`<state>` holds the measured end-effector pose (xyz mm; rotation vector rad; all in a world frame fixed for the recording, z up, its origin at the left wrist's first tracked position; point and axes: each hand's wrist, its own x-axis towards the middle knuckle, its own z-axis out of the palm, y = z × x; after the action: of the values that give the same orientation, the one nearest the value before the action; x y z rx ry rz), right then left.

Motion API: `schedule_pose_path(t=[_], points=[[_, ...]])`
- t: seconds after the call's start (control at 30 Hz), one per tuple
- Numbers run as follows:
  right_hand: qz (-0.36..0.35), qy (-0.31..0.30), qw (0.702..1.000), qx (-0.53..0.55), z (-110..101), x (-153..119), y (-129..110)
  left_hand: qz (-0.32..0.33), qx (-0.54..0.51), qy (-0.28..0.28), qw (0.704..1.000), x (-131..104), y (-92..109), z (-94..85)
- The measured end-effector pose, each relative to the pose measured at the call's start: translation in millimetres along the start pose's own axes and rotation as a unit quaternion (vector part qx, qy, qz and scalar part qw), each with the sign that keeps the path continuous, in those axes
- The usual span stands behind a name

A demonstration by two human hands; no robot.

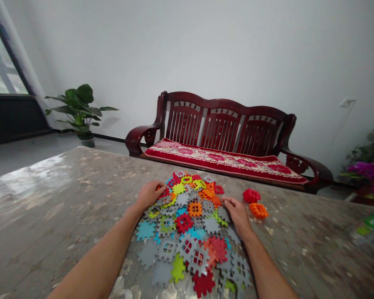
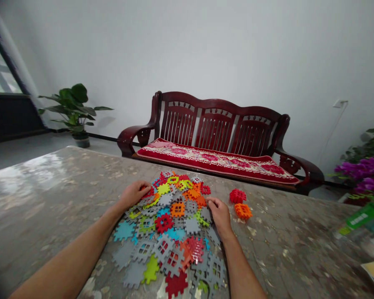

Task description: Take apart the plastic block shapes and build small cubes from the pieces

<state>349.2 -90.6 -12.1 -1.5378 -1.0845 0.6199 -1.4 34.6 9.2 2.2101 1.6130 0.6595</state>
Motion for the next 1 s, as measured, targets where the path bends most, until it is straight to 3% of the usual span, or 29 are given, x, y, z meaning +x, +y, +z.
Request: schedule_pose_path(t=[0.63,1.0], points=[[0.07,-0.068,0.993,0.066,-12,-5,-14,-0.013,-0.005,-0.012,1.0,2,-3,1.3],[0.084,-0.07,0.992,0.059,-14,-6,-16,-0.009,-0.009,-0.015,1.0,0,0,-0.7]])
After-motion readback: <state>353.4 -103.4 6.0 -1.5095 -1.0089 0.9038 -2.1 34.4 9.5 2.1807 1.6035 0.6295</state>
